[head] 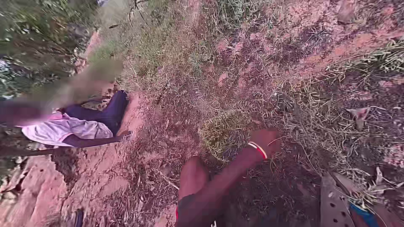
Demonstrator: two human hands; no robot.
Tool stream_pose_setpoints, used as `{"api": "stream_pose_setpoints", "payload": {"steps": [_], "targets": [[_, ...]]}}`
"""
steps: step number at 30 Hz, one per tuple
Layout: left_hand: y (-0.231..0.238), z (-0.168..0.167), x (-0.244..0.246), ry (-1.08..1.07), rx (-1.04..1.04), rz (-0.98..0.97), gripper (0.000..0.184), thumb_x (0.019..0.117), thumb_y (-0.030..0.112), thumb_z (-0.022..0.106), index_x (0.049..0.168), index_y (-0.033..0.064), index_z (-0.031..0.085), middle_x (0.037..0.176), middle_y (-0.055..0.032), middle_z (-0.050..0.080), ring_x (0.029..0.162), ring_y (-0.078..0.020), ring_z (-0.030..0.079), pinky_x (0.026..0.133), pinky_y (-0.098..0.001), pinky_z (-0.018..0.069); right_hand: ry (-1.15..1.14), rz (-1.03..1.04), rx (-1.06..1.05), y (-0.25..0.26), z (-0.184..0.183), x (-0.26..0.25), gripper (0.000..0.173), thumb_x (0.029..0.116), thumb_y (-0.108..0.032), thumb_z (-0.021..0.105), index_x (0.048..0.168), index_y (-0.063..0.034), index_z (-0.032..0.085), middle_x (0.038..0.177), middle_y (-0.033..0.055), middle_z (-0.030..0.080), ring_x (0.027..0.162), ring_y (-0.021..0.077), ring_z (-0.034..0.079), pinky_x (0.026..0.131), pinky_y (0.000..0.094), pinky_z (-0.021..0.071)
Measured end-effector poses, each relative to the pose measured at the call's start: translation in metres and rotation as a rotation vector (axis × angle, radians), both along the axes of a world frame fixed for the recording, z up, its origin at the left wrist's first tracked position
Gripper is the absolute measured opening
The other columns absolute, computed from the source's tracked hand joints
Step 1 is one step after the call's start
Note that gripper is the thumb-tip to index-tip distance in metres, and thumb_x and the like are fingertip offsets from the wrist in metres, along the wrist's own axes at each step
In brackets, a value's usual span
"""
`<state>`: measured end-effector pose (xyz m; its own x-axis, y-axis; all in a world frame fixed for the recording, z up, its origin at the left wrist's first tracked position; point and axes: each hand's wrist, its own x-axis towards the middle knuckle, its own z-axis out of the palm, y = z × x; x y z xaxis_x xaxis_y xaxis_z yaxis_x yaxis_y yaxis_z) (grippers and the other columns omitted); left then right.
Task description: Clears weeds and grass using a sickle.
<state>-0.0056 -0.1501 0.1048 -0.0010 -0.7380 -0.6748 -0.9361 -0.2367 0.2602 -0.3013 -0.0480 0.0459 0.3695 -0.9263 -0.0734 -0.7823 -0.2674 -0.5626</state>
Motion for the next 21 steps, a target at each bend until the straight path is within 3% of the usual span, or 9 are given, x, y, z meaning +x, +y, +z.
{"api": "stream_pose_setpoints", "payload": {"steps": [3, 4, 6, 8, 10, 12, 14, 17, 21], "targets": [[-0.071, -0.026, -0.024, 0.05, -0.45, 0.022, 0.071, 0.0867, 0.022, 0.082, 0.147, 0.0008, 0.05, 0.151, -0.0266, 0.048, 0.142, -0.0446, 0.044, 0.109, -0.0637, 0.0418, -0.039, -0.155, -0.243, 0.024, -0.006, -0.019, 0.035, 0.0893, -0.025, 0.053, 0.088, 0.0074, 0.066, 0.075, 0.024, 0.068, 0.061, 0.0375, 0.068, 0.054, 0.0477, 0.0534], [-0.095, -0.033, -0.031, 0.046, -0.462, 0.031, 0.089, 0.0803, 0.023, 0.086, 0.153, 0.0007, 0.041, 0.16, -0.0287, 0.034, 0.148, -0.0485, 0.034, 0.109, -0.0687, 0.0375, -0.038, -0.199, -0.269, 0.03, -0.004, -0.021, 0.038, 0.0881, -0.027, 0.052, 0.088, 0.0079, 0.069, 0.075, 0.0225, 0.069, 0.061, 0.0348, 0.069, 0.054, 0.0453, 0.0543], [-0.134, -0.054, -0.037, 0.025, -0.386, 0.081, 0.111, 0.0767, 0.029, 0.089, 0.164, 0.0151, 0.023, 0.17, -0.0232, 0.014, 0.153, -0.0493, 0.021, 0.109, -0.075, 0.0331, -0.023, -0.269, -0.231, 0.043, 0.008, -0.021, 0.038, 0.0848, -0.025, 0.056, 0.094, 0.0097, 0.068, 0.078, 0.0231, 0.071, 0.064, 0.0351, 0.071, 0.058, 0.0455, 0.0567], [-0.156, -0.084, -0.036, 0.016, -0.296, 0.104, 0.116, 0.0788, 0.036, 0.089, 0.167, 0.022, 0.014, 0.172, -0.0219, 0.009, 0.155, -0.0504, 0.015, 0.109, -0.0792, 0.0269, -0.017, -0.323, -0.139, 0.059, 0.019, -0.027, 0.043, 0.0854, -0.025, 0.06, 0.102, 0.0143, 0.067, 0.084, 0.028, 0.071, 0.07, 0.0403, 0.071, 0.065, 0.0513, 0.0566], [-0.161, -0.106, -0.031, -0.042, -0.256, 0.086, 0.115, 0.0803, 0.044, 0.086, 0.166, 0.0151, 0.016, 0.167, -0.0267, 0.023, 0.151, -0.0519, 0.025, 0.11, -0.0786, 0.0278, 0.017, -0.343, -0.168, 0.072, 0.013, -0.037, 0.046, 0.0915, -0.032, 0.057, 0.104, 0.0106, 0.066, 0.079, 0.0239, 0.071, 0.065, 0.0325, 0.071, 0.063, 0.0428, 0.0574], [-0.16, -0.109, -0.029, -0.102, -0.264, 0.057, 0.105, 0.0837, 0.049, 0.082, 0.162, 0.0075, 0.027, 0.156, -0.0285, 0.042, 0.142, -0.052, 0.041, 0.108, -0.0754, 0.0349, 0.014, -0.375, -0.176, 0.077, 0.015, -0.04, 0.039, 0.0892, -0.026, 0.059, 0.101, 0.0107, 0.064, 0.074, 0.0228, 0.068, 0.061, 0.0287, 0.069, 0.06, 0.0386, 0.0561], [-0.159, -0.093, -0.029, -0.152, -0.2, 0.011, 0.071, 0.0965, 0.044, 0.067, 0.15, 0.0018, 0.047, 0.145, -0.0274, 0.055, 0.131, -0.0481, 0.056, 0.103, -0.0708, 0.043, 0.004, -0.413, -0.137, 0.078, 0.02, -0.038, 0.036, 0.0839, -0.017, 0.061, 0.1, 0.015, 0.064, 0.073, 0.0261, 0.067, 0.06, 0.0325, 0.068, 0.059, 0.0416, 0.0548], [-0.148, -0.069, -0.03, -0.168, -0.16, -0.069, 0.043, 0.1052, 0.031, 0.053, 0.132, -0.0004, 0.063, 0.134, -0.0278, 0.063, 0.124, -0.0474, 0.061, 0.099, -0.0703, 0.0459, -0.031, -0.457, -0.033, 0.075, 0.021, -0.04, 0.045, 0.0882, -0.022, 0.062, 0.112, 0.0174, 0.062, 0.083, 0.0279, 0.07, 0.07, 0.0343, 0.071, 0.067, 0.0466, 0.0571], [-0.12, -0.051, -0.016, -0.172, -0.237, -0.211, 0.039, 0.1061, 0.023, 0.049, 0.137, 0.0008, 0.061, 0.136, -0.0258, 0.063, 0.121, -0.0474, 0.063, 0.096, -0.0699, 0.0481, -0.072, -0.494, -0.017, 0.02, 0.013, -0.037, 0.06, 0.0891, -0.029, 0.061, 0.126, 0.0176, 0.054, 0.088, 0.0276, 0.07, 0.075, 0.0374, 0.071, 0.068, 0.054, 0.0554]]}}
